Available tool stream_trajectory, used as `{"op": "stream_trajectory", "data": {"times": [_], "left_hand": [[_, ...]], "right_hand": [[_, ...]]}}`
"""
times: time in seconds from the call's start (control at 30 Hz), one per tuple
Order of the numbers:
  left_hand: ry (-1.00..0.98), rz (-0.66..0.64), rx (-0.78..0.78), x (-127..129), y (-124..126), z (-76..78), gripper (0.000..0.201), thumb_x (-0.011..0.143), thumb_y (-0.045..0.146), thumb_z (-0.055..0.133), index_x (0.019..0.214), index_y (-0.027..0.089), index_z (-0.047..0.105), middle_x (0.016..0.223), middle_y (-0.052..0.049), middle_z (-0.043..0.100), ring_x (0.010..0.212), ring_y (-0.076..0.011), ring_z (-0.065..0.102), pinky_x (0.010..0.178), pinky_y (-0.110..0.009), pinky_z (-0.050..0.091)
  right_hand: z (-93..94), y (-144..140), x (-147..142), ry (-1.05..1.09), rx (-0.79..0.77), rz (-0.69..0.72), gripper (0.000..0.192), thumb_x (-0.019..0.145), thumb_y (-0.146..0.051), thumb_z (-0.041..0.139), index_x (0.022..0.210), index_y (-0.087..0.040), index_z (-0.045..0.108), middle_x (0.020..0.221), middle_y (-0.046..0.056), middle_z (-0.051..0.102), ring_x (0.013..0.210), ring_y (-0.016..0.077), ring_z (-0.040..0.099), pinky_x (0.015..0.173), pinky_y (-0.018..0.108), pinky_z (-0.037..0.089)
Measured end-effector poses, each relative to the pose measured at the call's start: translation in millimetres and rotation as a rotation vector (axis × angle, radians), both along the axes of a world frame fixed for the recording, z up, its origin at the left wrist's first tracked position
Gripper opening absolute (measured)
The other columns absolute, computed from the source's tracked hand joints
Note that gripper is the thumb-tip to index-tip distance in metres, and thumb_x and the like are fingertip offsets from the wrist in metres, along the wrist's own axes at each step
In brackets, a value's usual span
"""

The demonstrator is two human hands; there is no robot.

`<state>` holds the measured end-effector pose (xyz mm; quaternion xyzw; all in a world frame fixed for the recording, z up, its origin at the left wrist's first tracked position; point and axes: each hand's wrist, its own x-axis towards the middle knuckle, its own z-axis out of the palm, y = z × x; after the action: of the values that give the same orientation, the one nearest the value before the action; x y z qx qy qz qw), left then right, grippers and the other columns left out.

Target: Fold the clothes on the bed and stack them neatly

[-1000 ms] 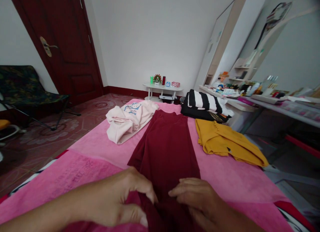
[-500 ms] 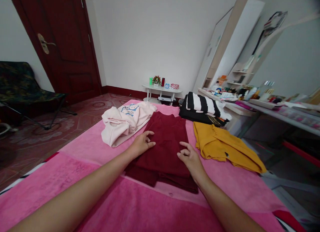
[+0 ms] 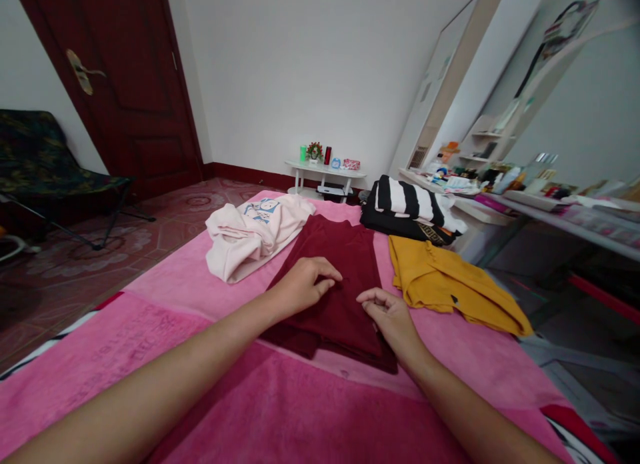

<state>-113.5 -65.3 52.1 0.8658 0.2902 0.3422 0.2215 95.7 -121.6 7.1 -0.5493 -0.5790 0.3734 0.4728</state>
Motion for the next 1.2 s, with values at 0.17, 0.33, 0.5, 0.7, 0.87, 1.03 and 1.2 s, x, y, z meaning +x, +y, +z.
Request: {"op": "stream_trajectory", "data": {"times": [0.17,0.33,0.5,0.7,0.87,1.03,1.2], "left_hand": [[0.225,0.038,0.039,13.3,-11.1,-15.0,0.034,0.08,0.021,0.059,0.114,0.017,0.064,0.118,-0.009,0.061,0.106,-0.0217,0.058,0.094,-0.033,0.045],[0.347,0.138,0.106,19.4,-21.3,-28.7,0.05,0.081,0.032,0.059,0.128,0.016,0.053,0.138,-0.011,0.045,0.122,-0.026,0.047,0.102,-0.037,0.041],[0.41,0.154,0.157,23.2,-22.3,-31.3,0.063,0.079,0.032,0.059,0.136,0.013,0.041,0.147,-0.014,0.034,0.137,-0.028,0.027,0.113,-0.042,0.024],[0.537,0.157,0.062,-5.4,-20.8,-40.9,0.077,0.087,0.061,0.035,0.147,0.014,0.021,0.153,-0.014,0.016,0.142,-0.0259,0.012,0.114,-0.046,0.014],[0.56,0.145,0.075,-26.7,-25.9,-47.1,0.078,0.086,0.067,0.03,0.147,0.018,0.021,0.154,-0.012,0.013,0.142,-0.0254,0.012,0.114,-0.044,0.015],[0.594,0.127,-0.005,-45.0,-25.7,-32.5,0.081,0.085,0.066,0.036,0.145,0.013,0.026,0.152,-0.015,0.017,0.14,-0.0262,0.021,0.112,-0.04,0.02],[0.511,0.157,-0.1,-34.1,-3.0,4.2,0.039,0.082,0.044,0.055,0.112,0.021,0.066,0.118,-0.01,0.065,0.11,-0.0257,0.059,0.094,-0.034,0.042]], "right_hand": [[1.3,-4.6,9.7,-0.139,-0.059,0.043,0.014,0.072,-0.026,0.05,0.077,-0.018,0.059,0.051,-0.008,0.043,0.04,0.0073,0.039,0.04,0.019,0.029],[22.8,6.8,11.8,-0.64,0.162,0.058,0.018,0.07,-0.014,0.049,0.076,-0.019,0.066,0.07,0.0,0.058,0.062,0.0122,0.053,0.059,0.025,0.043],[38.1,16.5,-21.0,-0.687,0.427,0.06,0.037,0.087,-0.028,0.045,0.121,-0.018,0.056,0.126,0.01,0.054,0.118,0.0198,0.049,0.1,0.036,0.038],[-0.9,21.7,-24.2,-0.961,0.16,0.305,0.067,0.093,-0.055,0.025,0.148,-0.019,0.017,0.155,0.007,0.016,0.142,0.0193,0.009,0.114,0.046,0.015],[-7.8,16.1,-9.9,-1.038,0.161,0.284,0.067,0.093,-0.057,0.021,0.148,-0.018,0.018,0.154,0.006,0.015,0.142,0.0177,0.009,0.114,0.045,0.016],[2.7,3.3,-2.1,-1.11,0.097,0.194,0.07,0.093,-0.056,0.024,0.146,-0.01,0.023,0.153,0.012,0.019,0.14,0.0226,0.019,0.112,0.046,0.022],[39.6,12.5,-15.5,-1.198,0.003,0.048,0.061,0.088,-0.049,0.042,0.127,-0.003,0.053,0.14,0.024,0.042,0.129,0.0346,0.039,0.108,0.055,0.02]]}}
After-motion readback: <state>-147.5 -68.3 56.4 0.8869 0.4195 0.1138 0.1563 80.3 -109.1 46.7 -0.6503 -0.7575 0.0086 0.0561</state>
